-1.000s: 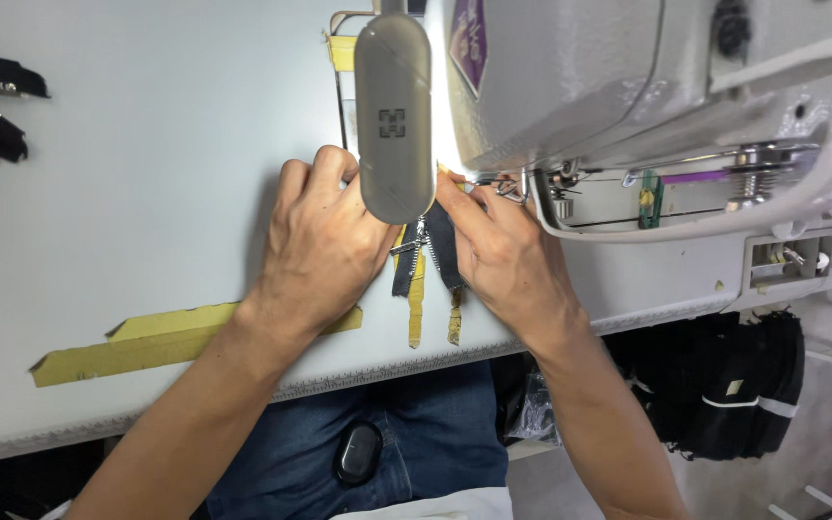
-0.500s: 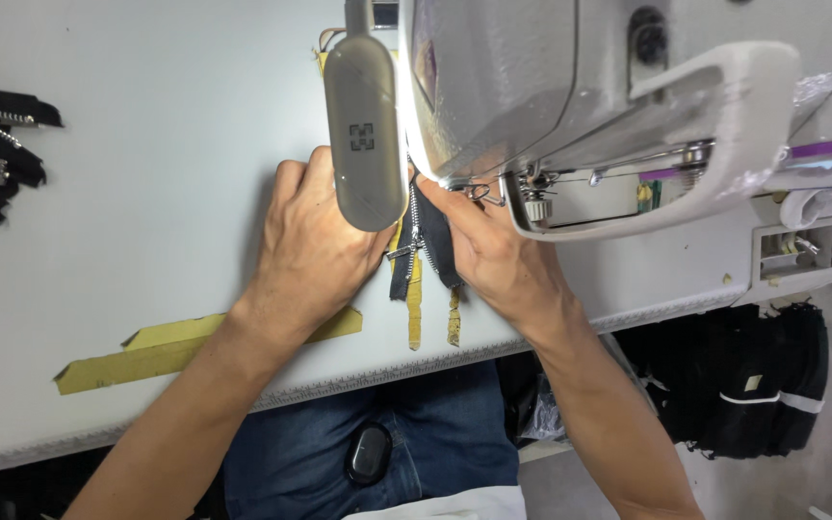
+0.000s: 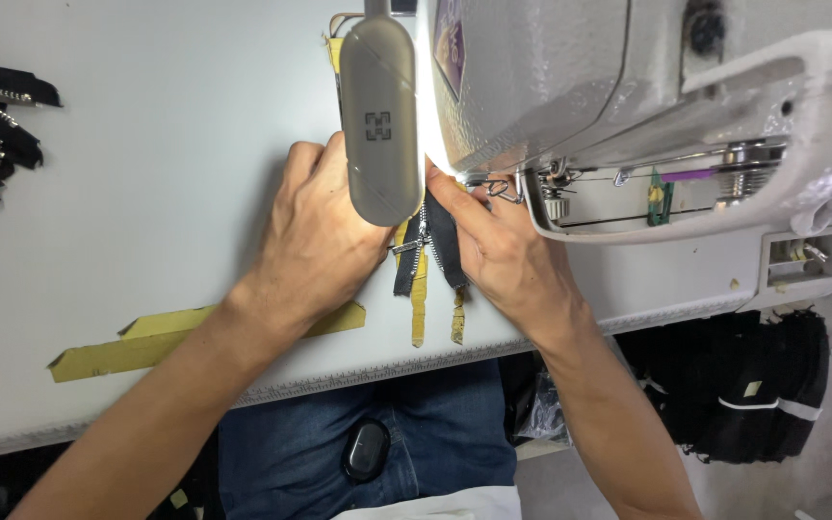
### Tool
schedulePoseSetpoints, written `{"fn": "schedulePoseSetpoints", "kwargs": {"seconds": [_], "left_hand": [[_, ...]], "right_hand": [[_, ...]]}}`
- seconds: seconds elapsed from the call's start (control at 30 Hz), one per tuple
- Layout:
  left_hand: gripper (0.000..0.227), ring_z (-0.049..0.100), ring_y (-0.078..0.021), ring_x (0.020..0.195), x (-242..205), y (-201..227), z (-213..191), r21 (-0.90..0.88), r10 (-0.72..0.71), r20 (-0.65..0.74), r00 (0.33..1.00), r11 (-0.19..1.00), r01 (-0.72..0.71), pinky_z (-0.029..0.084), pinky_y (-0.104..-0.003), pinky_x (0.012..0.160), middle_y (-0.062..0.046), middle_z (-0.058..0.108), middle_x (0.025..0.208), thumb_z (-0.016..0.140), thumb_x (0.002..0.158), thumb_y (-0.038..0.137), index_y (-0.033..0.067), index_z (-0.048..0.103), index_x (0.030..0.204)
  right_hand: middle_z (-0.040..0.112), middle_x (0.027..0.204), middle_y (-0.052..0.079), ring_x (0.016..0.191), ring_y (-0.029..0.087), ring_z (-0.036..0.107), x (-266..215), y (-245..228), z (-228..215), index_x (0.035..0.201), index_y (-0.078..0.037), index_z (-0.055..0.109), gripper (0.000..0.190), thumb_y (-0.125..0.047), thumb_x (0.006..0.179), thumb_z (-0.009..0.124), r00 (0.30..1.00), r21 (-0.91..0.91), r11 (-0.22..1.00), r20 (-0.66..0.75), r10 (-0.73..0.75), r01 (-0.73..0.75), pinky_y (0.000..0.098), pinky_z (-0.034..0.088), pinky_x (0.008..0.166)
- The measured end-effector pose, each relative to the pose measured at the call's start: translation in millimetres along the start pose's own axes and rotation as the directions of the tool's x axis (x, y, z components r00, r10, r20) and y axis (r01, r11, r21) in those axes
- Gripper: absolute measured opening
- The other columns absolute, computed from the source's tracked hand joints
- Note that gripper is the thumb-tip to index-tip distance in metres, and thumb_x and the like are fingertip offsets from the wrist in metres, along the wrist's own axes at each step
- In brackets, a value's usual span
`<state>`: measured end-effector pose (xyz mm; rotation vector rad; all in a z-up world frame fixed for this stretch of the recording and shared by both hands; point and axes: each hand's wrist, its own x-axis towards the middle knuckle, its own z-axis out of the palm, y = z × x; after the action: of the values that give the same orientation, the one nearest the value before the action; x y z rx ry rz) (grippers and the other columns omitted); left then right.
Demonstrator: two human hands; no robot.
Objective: The person aligns a black zipper with a piece of fabric on a sewing machine table. They then guide the zipper and fabric under the sewing machine needle, stitching the zipper onto the fabric. The person continues to feed the zipper through the machine, ensuring it remains straight and aligned during the sewing process.
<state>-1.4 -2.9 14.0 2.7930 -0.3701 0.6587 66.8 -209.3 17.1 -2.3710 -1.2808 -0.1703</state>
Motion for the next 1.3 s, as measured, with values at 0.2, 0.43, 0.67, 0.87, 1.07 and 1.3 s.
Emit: {"fn": "schedulePoseSetpoints", "kwargs": {"seconds": [0.2,0.43,0.67,0.87,1.07,1.3], "left_hand": [[0.027,0.048,-0.0266,0.085,1.5,-10.5,-0.3,-0.046,0.063,0.053,0.997,0.997,-0.061,0.036,-0.04,0.068,-0.002,0.049,0.083,0.056,0.092,-0.01,0.014,0.055,0.079],[0.024,0.046,-0.0267,0.079,-4.2,-4.6,-0.1,0.056,0.075,-0.02,0.997,0.996,-0.074,0.037,-0.04,0.066,-0.002,0.048,0.078,0.058,0.094,-0.003,0.0153,0.053,0.08],[0.018,0.054,-0.0247,0.093,-7.4,-4.7,-0.8,0.144,0.046,0.039,0.998,0.988,-0.051,0.043,-0.04,0.074,0.002,0.056,0.078,0.064,0.078,0.005,0.0223,0.059,0.076],[0.015,0.053,-0.0225,0.091,-0.4,-6.8,-9.6,0.233,0.034,0.021,0.999,0.972,-0.038,0.043,-0.038,0.073,0.001,0.057,0.09,0.063,0.083,0.009,0.0226,0.065,0.077],[0.031,0.059,-0.025,0.113,-10.1,-9.1,-0.2,0.23,-0.036,-0.028,0.999,0.972,0.041,0.047,-0.043,0.087,-0.003,0.066,0.132,0.066,0.097,0.034,0.0124,0.073,0.118],[0.036,0.057,-0.0262,0.119,-7.8,-14.2,5.9,0.127,-0.063,-0.078,0.995,0.989,0.072,0.046,-0.045,0.091,-0.003,0.067,0.134,0.068,0.097,0.035,0.0111,0.074,0.123]], "right_hand": [[0.069,0.119,0.014,0.103,0.024,0.069,-12.4,-0.4,10.6,0.141,-0.011,0.062,0.045,0.012,0.102,0.057,0.993,0.165,0.979,0.016,0.118,-0.119,0.0329,0.052,0.107],[0.064,0.096,0.007,0.085,0.023,0.068,-0.5,-10.3,-1.5,0.136,-0.01,0.07,0.042,0.01,0.1,0.059,0.999,-0.085,0.996,-0.03,0.031,-0.034,0.0349,0.058,0.085],[0.063,0.082,0.009,0.07,0.027,0.062,12.0,-15.9,-5.5,0.127,-0.003,0.071,0.036,0.011,0.096,0.058,1.0,-0.096,0.995,0.028,0.014,-0.011,0.0378,0.057,0.074],[0.058,0.076,0.013,0.079,0.033,0.063,32.3,-24.8,-13.2,0.097,0.002,0.07,0.021,0.014,0.091,0.053,0.999,-0.08,0.997,0.04,-0.017,0.02,0.0411,0.056,0.086],[0.048,0.075,0.012,0.057,0.039,0.049,16.6,-20.7,0.6,0.083,-0.003,0.053,0.007,0.002,0.085,0.057,0.971,-0.203,0.973,0.189,0.145,-0.106,0.0521,0.042,0.051],[0.051,0.089,0.017,0.069,0.041,0.049,17.1,-29.0,-2.7,0.102,0.0,0.059,0.024,0.007,0.082,0.048,0.978,-0.284,0.959,0.192,0.085,-0.028,0.0537,0.046,0.065]]}}
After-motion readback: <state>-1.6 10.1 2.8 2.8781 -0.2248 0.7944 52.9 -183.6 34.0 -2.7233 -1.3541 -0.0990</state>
